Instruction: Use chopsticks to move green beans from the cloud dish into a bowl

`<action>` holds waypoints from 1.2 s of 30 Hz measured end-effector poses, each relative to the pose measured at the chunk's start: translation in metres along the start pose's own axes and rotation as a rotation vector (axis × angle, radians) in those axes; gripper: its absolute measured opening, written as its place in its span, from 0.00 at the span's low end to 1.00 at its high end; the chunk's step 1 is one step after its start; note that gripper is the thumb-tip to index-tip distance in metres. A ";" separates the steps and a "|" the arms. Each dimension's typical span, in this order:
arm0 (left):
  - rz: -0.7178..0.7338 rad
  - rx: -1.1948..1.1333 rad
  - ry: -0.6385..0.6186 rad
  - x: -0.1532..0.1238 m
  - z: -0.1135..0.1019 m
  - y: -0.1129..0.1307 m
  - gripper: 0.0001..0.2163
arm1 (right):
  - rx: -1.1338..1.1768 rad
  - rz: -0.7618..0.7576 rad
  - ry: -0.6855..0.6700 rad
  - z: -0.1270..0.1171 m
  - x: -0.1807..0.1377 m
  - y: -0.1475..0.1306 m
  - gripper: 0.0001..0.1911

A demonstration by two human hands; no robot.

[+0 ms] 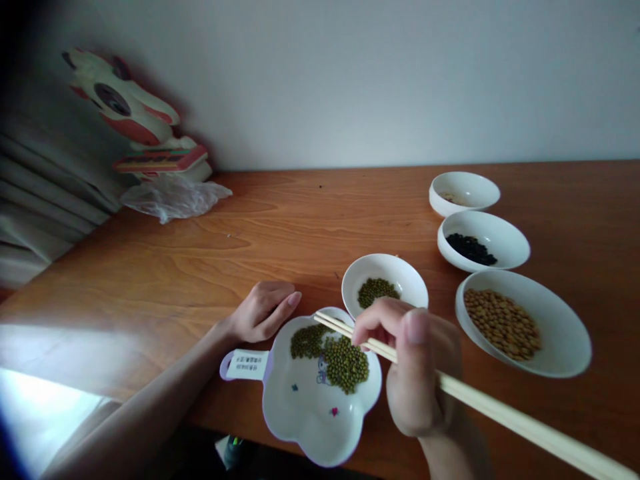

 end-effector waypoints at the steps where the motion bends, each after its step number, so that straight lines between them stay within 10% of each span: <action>1: 0.000 0.003 0.008 0.001 -0.001 0.001 0.18 | 0.007 -0.003 -0.019 0.007 -0.001 -0.001 0.41; 11: -0.215 -0.234 -0.018 -0.003 -0.003 -0.020 0.24 | -0.117 0.029 -0.054 0.007 -0.008 0.004 0.40; 36: 0.050 0.013 -0.184 0.006 0.016 0.009 0.21 | -0.195 0.075 -0.171 -0.003 -0.024 0.024 0.41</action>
Point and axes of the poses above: each hand's wrist, its own x-axis towards the middle knuckle, its own z-axis out of the palm, y = z × x, the point moved 10 cm from there along x, towards the middle knuckle, and after that the axes turned 3 degrees about z, right-handed, at the moved point
